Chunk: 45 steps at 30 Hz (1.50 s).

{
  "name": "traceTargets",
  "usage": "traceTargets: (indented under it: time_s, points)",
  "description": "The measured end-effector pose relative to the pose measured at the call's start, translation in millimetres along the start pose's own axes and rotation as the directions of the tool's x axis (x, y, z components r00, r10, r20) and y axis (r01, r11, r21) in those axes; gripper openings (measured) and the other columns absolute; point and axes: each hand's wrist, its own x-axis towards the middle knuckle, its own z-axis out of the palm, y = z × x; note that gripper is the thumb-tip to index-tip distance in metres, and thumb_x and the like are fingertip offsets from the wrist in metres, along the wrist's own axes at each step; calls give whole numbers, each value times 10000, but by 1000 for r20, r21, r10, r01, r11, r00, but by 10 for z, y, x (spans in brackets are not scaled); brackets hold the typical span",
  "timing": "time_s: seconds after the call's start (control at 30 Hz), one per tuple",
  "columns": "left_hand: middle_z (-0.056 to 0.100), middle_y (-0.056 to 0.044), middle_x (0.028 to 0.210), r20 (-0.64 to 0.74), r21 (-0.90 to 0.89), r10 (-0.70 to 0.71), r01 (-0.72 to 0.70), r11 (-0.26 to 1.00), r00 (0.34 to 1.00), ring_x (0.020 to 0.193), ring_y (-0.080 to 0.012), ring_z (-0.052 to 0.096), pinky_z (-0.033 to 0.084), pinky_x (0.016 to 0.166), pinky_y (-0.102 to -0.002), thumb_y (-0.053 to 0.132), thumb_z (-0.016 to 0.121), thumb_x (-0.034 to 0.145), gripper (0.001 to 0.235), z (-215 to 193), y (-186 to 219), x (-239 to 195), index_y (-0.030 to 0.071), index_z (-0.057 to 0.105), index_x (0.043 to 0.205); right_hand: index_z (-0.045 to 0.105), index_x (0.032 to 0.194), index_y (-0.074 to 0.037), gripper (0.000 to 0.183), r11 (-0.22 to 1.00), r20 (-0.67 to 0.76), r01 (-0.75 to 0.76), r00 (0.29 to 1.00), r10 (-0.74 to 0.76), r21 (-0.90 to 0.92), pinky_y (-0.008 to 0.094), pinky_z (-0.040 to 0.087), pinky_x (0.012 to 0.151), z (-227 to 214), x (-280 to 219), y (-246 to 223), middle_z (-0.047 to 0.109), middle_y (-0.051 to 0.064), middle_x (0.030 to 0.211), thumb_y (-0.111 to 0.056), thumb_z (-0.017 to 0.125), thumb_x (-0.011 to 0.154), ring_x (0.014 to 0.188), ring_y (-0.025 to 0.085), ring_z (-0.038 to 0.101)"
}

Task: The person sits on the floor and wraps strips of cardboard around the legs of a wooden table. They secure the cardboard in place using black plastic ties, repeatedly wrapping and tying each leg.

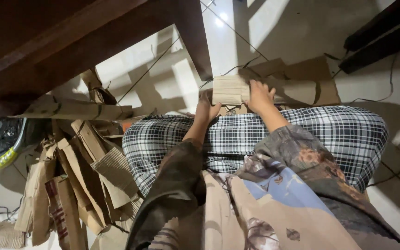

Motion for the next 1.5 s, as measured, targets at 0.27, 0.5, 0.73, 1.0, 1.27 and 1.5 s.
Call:
traceTargets:
  time_s: [0.27,0.5,0.73,1.0,1.27,1.5]
  points:
    - [639,-286,1213,-141,-144,178,-198,970,974,1171,-465,630,549,993,-542,368,832,811,729,-61,-173,-42,-10,535,1359,531,1303,-81,668,988,-148,99,982,-116,-115,619,285,996,-227,-177,-61,554,147,1200,-189,857,730,1188,385,453]
    - [553,-217,1369,-470,-572,358,-587,572,807,1309,-425,557,504,1059,-503,12,689,926,97,-1000,745,-777,-6,698,1021,677,1199,12,575,873,-193,305,949,-248,380,521,315,1140,-908,-640,-446,659,201,1249,-296,896,765,1230,381,585]
    - [315,-396,1570,-259,-841,561,-469,269,786,1404,-527,438,386,1199,-562,313,898,840,1220,-1691,1140,-1043,147,15,1666,698,1112,-61,413,432,-294,435,887,-355,790,455,582,928,-1097,-586,-981,756,144,1046,64,868,757,1052,255,679]
    - [752,-146,1044,-405,-567,380,-555,609,832,1036,-319,730,564,923,-424,25,720,867,288,-1631,685,-671,89,751,1146,743,1123,-109,360,227,-346,454,853,-390,862,239,526,797,-975,-202,-1419,700,50,939,-167,890,800,807,89,614]
    - [748,-154,907,-379,-532,366,-524,665,850,892,-303,713,550,854,-409,79,716,884,193,-1447,326,-276,118,769,1065,754,1196,-111,404,345,-540,684,724,-429,643,280,422,935,-1163,-436,-1611,678,80,1131,-194,907,831,995,164,528]
    - [766,-131,1047,-380,-383,485,-611,693,788,1090,-364,712,517,1014,-481,107,732,930,239,-1816,889,-641,144,726,1167,752,1087,-72,184,332,-591,708,705,-393,624,322,493,962,-1230,-330,-1580,673,86,1103,-59,834,923,1020,220,583]
